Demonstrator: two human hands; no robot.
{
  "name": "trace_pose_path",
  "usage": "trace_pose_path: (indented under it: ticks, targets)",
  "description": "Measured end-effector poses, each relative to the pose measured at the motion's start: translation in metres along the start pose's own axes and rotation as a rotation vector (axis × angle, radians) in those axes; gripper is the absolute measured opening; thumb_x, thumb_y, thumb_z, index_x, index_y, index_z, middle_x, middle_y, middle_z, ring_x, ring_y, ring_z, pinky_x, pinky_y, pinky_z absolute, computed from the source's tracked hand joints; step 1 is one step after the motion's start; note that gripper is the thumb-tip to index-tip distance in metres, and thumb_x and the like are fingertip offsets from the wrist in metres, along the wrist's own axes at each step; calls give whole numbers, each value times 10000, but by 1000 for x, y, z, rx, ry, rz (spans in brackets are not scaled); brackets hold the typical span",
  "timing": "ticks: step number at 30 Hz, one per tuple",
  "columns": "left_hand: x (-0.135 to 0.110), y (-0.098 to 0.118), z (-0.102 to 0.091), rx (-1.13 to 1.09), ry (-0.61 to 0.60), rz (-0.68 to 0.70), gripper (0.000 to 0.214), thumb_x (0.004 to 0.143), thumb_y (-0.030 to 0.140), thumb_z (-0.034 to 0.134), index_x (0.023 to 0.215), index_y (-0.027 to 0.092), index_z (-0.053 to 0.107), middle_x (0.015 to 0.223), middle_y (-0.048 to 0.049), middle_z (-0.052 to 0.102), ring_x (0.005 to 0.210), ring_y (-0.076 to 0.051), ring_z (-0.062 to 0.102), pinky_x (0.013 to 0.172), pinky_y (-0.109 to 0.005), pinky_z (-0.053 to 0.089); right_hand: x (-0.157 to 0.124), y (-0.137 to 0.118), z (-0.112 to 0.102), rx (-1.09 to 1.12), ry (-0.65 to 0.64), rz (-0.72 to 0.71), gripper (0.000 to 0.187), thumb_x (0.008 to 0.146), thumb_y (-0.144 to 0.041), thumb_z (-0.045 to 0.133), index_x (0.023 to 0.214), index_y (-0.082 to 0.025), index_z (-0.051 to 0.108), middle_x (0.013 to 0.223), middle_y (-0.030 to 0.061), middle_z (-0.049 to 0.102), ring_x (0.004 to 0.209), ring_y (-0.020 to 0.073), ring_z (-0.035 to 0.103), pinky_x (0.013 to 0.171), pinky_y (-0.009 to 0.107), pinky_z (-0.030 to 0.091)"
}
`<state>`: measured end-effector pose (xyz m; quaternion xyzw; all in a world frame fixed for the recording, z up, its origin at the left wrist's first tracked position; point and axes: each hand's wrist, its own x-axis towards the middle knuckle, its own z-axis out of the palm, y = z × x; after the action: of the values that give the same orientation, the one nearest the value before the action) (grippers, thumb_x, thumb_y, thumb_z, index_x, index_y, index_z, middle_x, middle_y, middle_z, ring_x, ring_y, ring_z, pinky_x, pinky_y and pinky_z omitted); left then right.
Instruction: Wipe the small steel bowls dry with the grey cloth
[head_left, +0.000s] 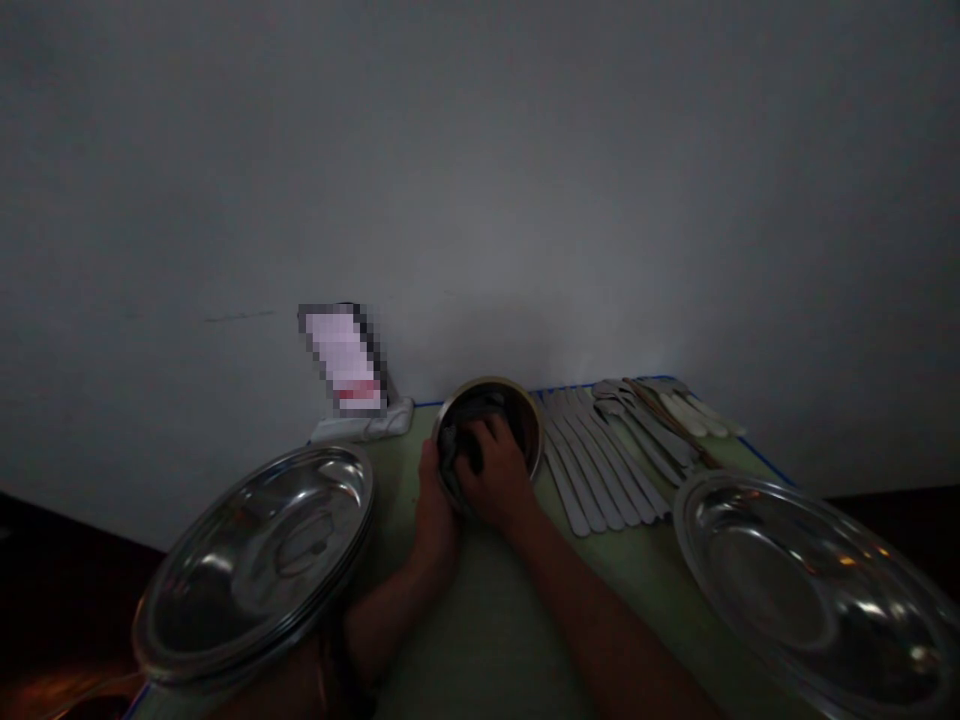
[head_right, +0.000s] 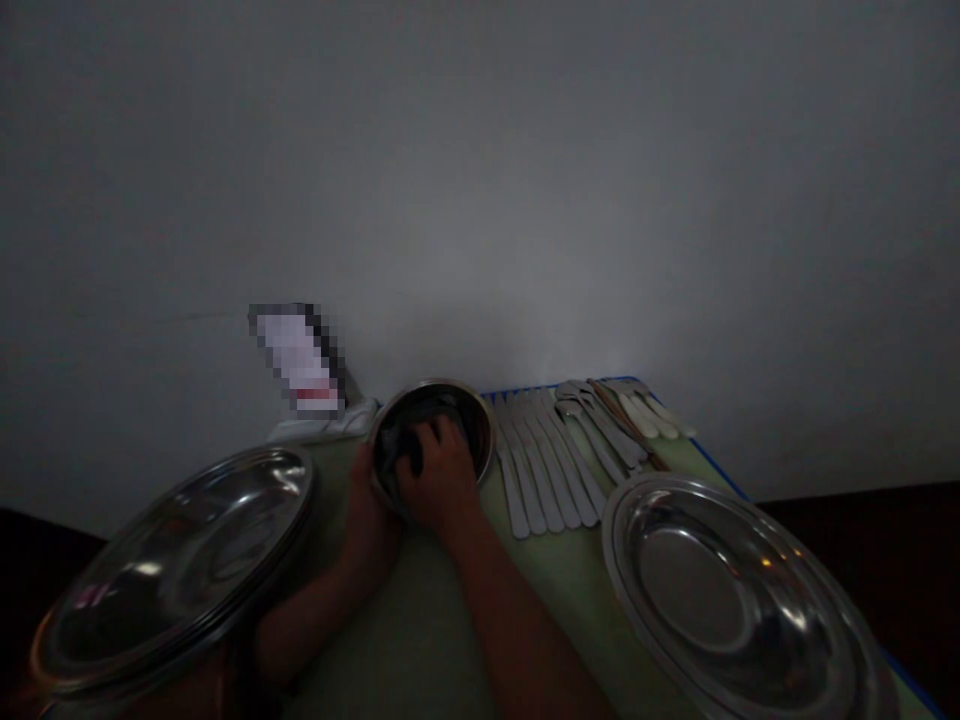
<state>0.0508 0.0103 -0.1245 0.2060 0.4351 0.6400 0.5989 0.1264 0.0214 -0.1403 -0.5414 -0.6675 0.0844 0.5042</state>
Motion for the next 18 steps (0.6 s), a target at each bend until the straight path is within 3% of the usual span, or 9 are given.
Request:
trace_pose_path:
  ticks: [5,9,13,18]
  targets:
    - [-2,2,4,-12,76,-51,299,919,346,430,943,187,682,956,-24,725,1142,-170,582,1054,-303,381,2,2,3,7,-36,9,292,782,-231,478,1039,-144,587,1048,128,549,999,261,523,925,436,451]
    - [0,0,0,-43,32,-60,330,912,369,433,926,162,690,968,-51,728,1112,-187,603,1033,-314,408,2,3,4,6,-35,14,286,786,-230,478,1040,-154,585,1061,127,552,1006,263,528,922,445,451]
    - [4,-4,-6,-12,63,19,268,895,334,463,975,215,689,1046,-14,717,1196,-155,546,1051,-270,378,2,3,5,-1,-20,-1,272,779,-219,479,1025,-166,582,1047,122,558,1001,259,531,912,440,453]
    - [6,-7,-11,-15,-46,-31,314,885,410,482,1004,213,695,1107,-27,706,1224,-182,528,1072,-298,359,1,4,5,-22,-19,3,253,788,-224,467,999,-159,590,1031,128,566,983,261,536,904,443,449]
